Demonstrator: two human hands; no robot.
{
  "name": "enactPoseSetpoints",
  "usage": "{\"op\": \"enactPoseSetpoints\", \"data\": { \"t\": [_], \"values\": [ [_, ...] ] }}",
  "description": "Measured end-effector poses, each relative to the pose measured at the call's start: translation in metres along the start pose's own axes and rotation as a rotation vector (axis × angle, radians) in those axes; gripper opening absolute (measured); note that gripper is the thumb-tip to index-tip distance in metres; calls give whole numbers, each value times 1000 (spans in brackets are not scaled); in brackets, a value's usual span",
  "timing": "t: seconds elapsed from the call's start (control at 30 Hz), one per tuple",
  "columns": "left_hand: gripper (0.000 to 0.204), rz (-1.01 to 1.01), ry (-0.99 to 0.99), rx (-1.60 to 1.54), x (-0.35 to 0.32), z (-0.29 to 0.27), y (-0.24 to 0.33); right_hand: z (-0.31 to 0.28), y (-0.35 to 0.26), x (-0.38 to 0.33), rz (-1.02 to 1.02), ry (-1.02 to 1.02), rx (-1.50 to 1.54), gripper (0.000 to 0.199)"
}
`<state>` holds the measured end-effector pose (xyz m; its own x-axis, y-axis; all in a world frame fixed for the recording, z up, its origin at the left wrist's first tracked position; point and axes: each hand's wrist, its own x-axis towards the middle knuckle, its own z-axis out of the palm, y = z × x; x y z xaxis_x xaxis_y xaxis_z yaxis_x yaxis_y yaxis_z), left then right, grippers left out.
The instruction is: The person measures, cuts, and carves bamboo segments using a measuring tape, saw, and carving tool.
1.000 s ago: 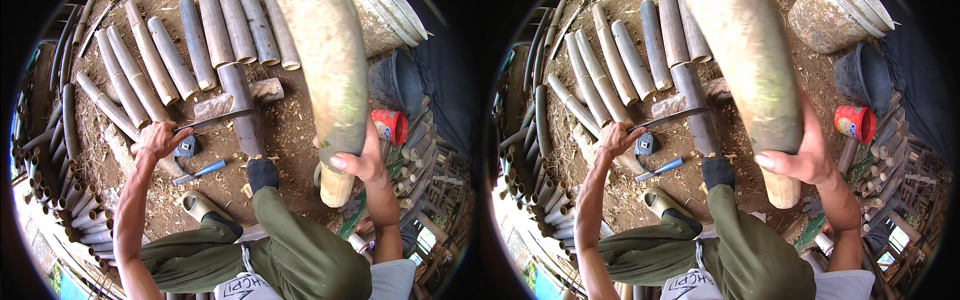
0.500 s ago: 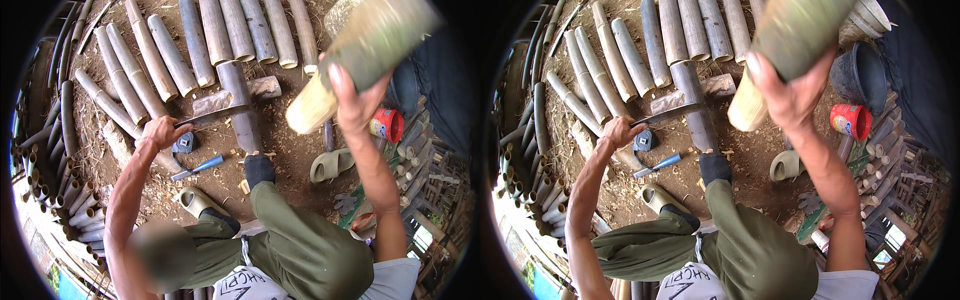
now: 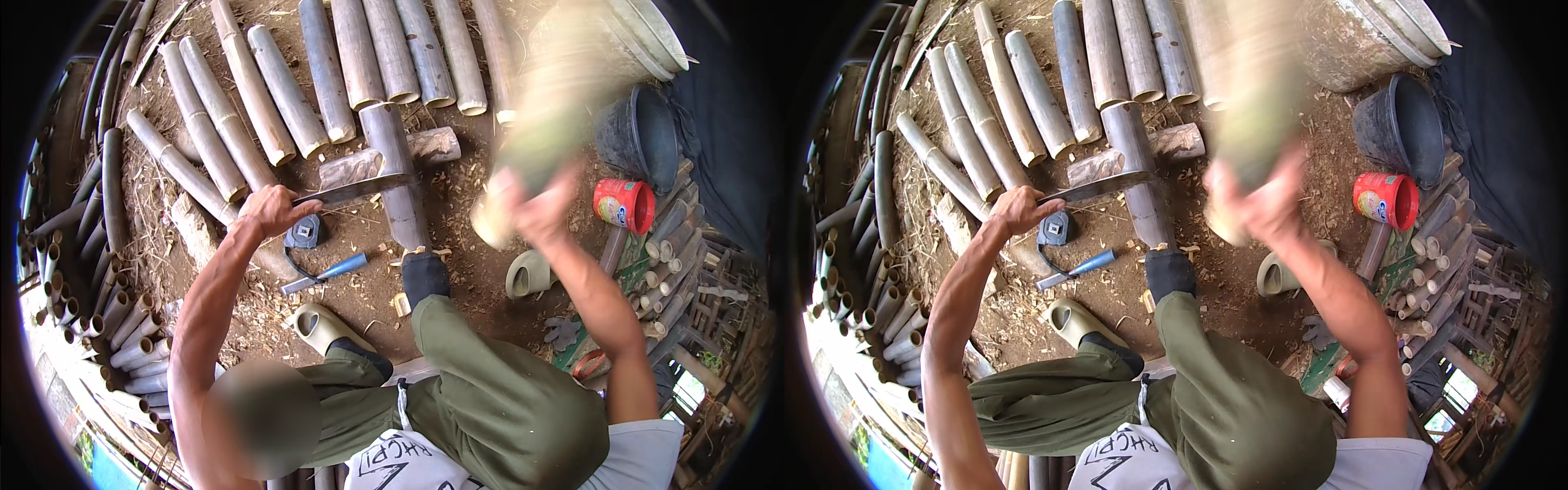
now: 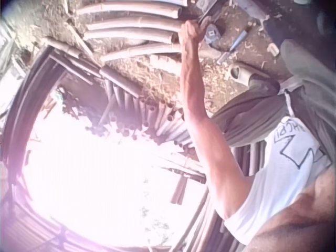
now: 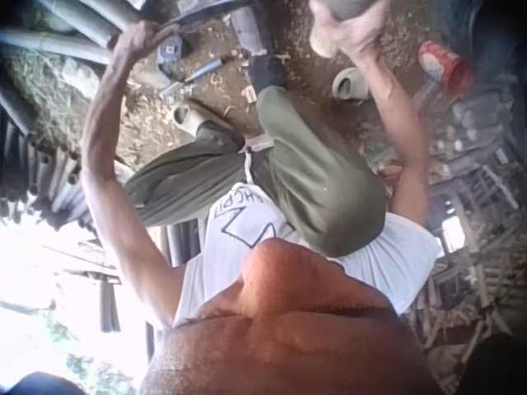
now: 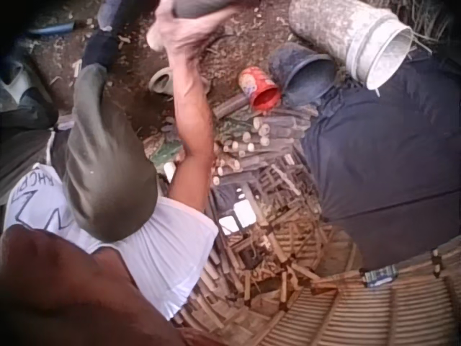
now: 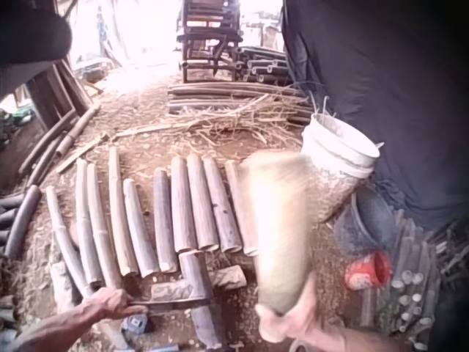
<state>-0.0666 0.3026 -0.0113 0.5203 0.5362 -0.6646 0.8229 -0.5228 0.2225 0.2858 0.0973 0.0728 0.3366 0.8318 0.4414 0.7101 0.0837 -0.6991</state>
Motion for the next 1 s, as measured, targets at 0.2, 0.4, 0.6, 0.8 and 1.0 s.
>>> {"op": "enactPoseSetpoints", "data": {
  "t": [0.2, 0.4, 0.6, 0.8, 1.0],
  "values": [
    [66, 73, -132, 199, 8, -9, -13, -17, -28, -11, 79, -476, -248, 95],
    [56, 74, 6, 446, 10, -103, 36, -68, -55, 46, 471, -215, 533, 69],
    [26, 187, 804, -212, -69, 48, 31, -70, -45, 0, 594, -235, 608, 77],
    [23, 15, 397, -40, -86, 86, 36, -63, -42, -17, 559, -391, 448, 91],
    [25, 25, 230, 18, -86, 93, 34, -63, -39, -17, 526, -437, 416, 95]
  ]
}}
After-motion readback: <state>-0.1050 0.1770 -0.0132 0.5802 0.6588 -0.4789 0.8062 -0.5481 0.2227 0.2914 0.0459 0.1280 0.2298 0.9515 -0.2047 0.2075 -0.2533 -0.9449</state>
